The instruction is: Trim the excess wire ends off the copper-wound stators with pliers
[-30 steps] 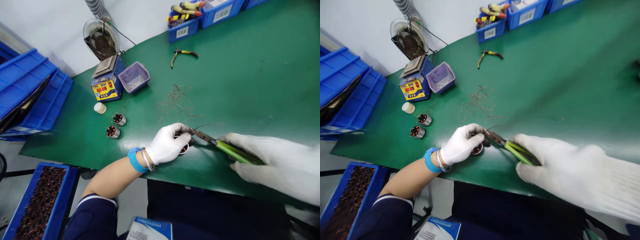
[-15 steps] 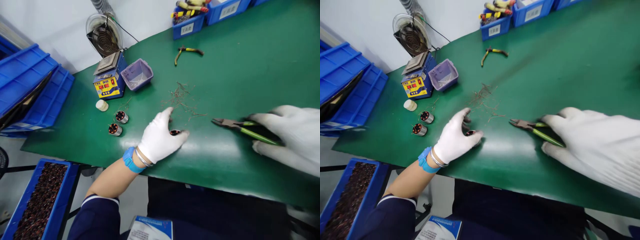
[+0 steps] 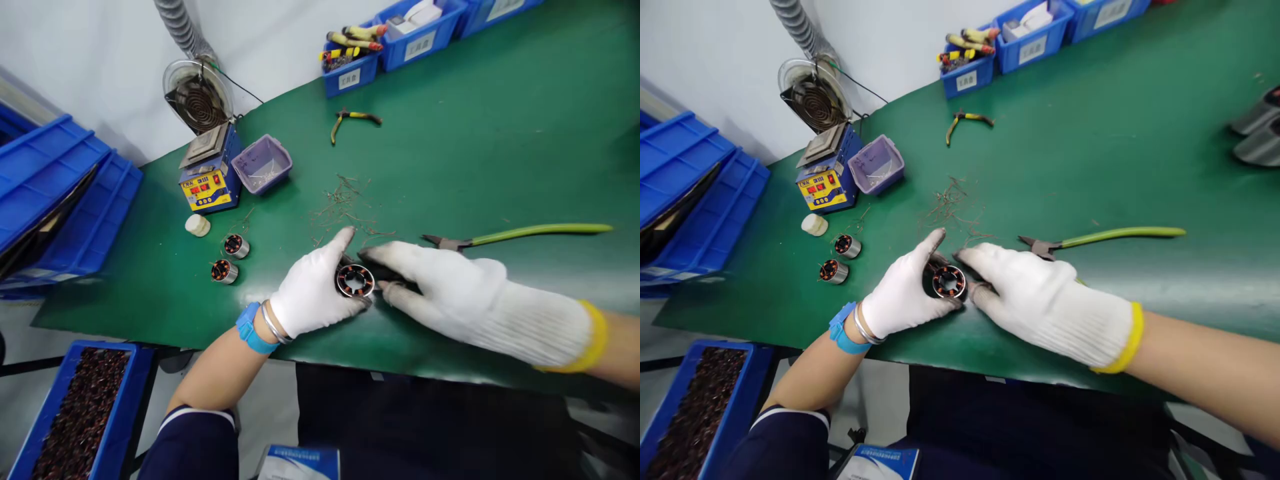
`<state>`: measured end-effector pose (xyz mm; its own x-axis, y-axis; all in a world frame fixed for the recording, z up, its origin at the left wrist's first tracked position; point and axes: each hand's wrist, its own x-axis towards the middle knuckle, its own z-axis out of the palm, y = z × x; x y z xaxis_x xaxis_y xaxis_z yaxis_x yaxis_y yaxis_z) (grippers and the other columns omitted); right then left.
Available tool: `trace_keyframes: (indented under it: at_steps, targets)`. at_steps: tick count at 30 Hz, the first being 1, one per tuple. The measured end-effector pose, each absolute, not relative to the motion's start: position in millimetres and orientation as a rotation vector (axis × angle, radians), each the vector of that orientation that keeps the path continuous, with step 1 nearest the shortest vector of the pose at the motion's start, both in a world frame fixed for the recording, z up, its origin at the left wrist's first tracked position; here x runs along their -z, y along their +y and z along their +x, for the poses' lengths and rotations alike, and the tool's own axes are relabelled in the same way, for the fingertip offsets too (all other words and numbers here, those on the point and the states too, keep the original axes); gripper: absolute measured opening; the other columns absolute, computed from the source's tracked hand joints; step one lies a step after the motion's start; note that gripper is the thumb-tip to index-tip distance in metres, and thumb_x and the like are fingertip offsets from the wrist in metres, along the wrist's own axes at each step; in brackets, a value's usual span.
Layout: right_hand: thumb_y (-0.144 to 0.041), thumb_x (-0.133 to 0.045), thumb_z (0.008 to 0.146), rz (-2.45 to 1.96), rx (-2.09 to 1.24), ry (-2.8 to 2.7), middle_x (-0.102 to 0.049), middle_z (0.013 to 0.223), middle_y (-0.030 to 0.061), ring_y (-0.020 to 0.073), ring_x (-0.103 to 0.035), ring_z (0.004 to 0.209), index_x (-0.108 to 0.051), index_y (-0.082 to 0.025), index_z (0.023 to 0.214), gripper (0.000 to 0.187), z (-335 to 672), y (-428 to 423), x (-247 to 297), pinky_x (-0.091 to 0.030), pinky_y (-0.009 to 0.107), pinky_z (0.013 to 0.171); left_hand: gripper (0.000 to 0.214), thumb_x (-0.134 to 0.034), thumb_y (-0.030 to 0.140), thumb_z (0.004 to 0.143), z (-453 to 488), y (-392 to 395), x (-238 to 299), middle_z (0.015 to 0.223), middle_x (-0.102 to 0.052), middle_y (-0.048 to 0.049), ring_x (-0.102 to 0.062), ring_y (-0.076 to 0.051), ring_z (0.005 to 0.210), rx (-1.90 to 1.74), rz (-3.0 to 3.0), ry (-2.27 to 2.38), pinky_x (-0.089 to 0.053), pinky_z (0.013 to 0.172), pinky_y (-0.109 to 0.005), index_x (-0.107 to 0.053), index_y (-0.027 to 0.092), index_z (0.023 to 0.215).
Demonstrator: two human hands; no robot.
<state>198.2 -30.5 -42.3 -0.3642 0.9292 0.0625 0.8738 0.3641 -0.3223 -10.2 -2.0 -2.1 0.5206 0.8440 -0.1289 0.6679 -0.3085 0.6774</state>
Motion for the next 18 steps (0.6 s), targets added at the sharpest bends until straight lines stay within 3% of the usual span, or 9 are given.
trace_keyframes:
  at_steps: [4, 10, 15, 18]
  targets:
    - [-0.039, -0.035, 0.092, -1.668, -0.435, -2.508, -0.071, 0.096, 0.0025, 0.0199, -0.064, 0.076, -0.068, -0.028, 0.103, 0.037, 201, -19, 40, -0.047, 0.037, 0.071, 0.101, -0.072, 0.041, 0.071, -9, -2, 5, 0.112, -0.069, -0.0138, -0.067, -0.029, 0.101, -0.298, 2.083, 1.06, -0.053, 0.093, -0.043, -0.025, 0.009, 0.155]
    - [-0.041, -0.044, 0.088, -1.915, -0.647, -2.423, -0.071, 0.109, 0.0039, 0.0234, -0.067, 0.09, -0.065, -0.031, 0.112, 0.034, 217, -10, 17, -0.042, 0.033, 0.065, 0.101, -0.073, 0.044, 0.07, -10, 0, 3, 0.114, -0.069, -0.0161, -0.066, -0.031, 0.103, -0.244, 2.111, 1.028, -0.051, 0.093, -0.044, -0.029, 0.009, 0.154]
    - [-0.04, -0.038, 0.089, -1.545, -0.352, -2.688, -0.065, 0.084, 0.0045, 0.0198, -0.059, 0.068, -0.065, -0.025, 0.093, 0.031, 211, -22, 28, -0.04, 0.037, 0.067, 0.1, -0.073, 0.041, 0.071, -11, 0, 6, 0.115, -0.069, -0.0127, -0.067, -0.028, 0.103, -0.253, 2.094, 1.02, -0.052, 0.094, -0.042, -0.027, 0.014, 0.155]
    - [-0.044, -0.036, 0.089, -1.625, -0.423, -2.556, -0.067, 0.084, 0.0042, 0.0186, -0.059, 0.068, -0.067, -0.028, 0.094, 0.036, 216, -21, 33, -0.037, 0.034, 0.061, 0.101, -0.075, 0.042, 0.069, -12, 0, 7, 0.114, -0.07, -0.0117, -0.067, -0.028, 0.101, -0.249, 2.097, 1.009, -0.052, 0.094, -0.042, -0.028, 0.017, 0.155]
